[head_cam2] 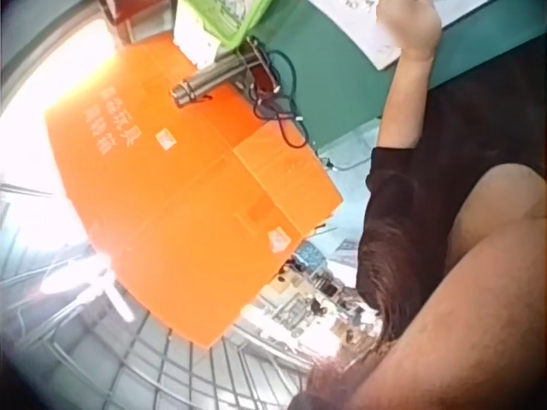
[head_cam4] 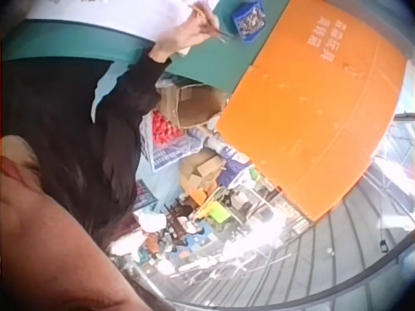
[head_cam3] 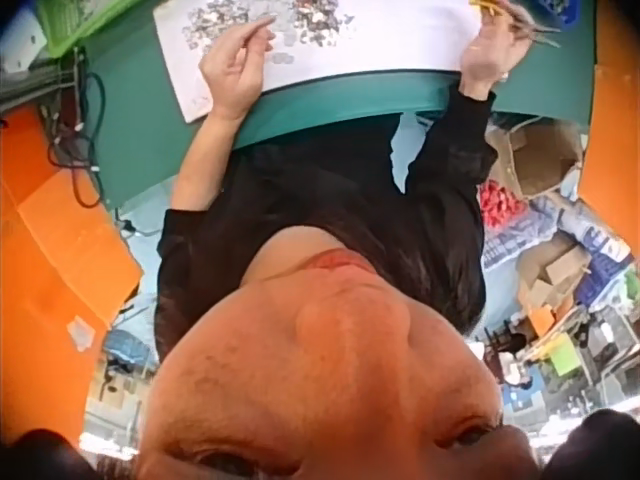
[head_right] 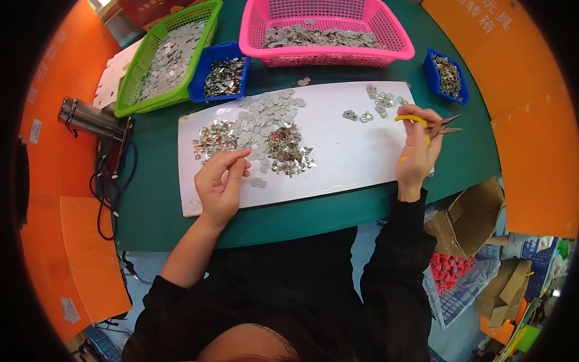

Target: Assembling small metal parts using pliers at a workbench in a factory setting.

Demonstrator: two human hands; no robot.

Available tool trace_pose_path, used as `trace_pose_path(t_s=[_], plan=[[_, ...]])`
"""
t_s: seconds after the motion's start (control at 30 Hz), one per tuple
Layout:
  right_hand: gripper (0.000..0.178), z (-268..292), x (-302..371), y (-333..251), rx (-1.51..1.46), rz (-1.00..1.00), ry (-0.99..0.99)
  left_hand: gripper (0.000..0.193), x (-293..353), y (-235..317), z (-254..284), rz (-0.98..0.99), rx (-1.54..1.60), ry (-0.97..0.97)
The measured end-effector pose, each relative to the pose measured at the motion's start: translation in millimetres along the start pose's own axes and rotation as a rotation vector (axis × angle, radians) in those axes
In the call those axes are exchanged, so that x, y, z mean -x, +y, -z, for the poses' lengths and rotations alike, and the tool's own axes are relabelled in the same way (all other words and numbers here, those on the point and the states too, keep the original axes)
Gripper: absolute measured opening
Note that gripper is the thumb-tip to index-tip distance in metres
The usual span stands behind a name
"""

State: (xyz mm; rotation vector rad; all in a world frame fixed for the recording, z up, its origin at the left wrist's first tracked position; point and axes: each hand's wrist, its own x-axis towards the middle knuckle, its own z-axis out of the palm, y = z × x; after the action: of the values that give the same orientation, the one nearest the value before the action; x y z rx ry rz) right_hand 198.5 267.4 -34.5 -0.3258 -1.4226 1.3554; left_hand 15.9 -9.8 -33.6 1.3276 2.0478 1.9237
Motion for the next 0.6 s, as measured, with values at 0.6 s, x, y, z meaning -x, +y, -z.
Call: trace_pose_path(t_s=[0.6], plan=[[0.017, -71.8, 24.6, -22.2, 0.843, 0.123, -0.789, 0.006, -5.3, 3.7, 0.5, 0.082, -0.166, -0.013]])
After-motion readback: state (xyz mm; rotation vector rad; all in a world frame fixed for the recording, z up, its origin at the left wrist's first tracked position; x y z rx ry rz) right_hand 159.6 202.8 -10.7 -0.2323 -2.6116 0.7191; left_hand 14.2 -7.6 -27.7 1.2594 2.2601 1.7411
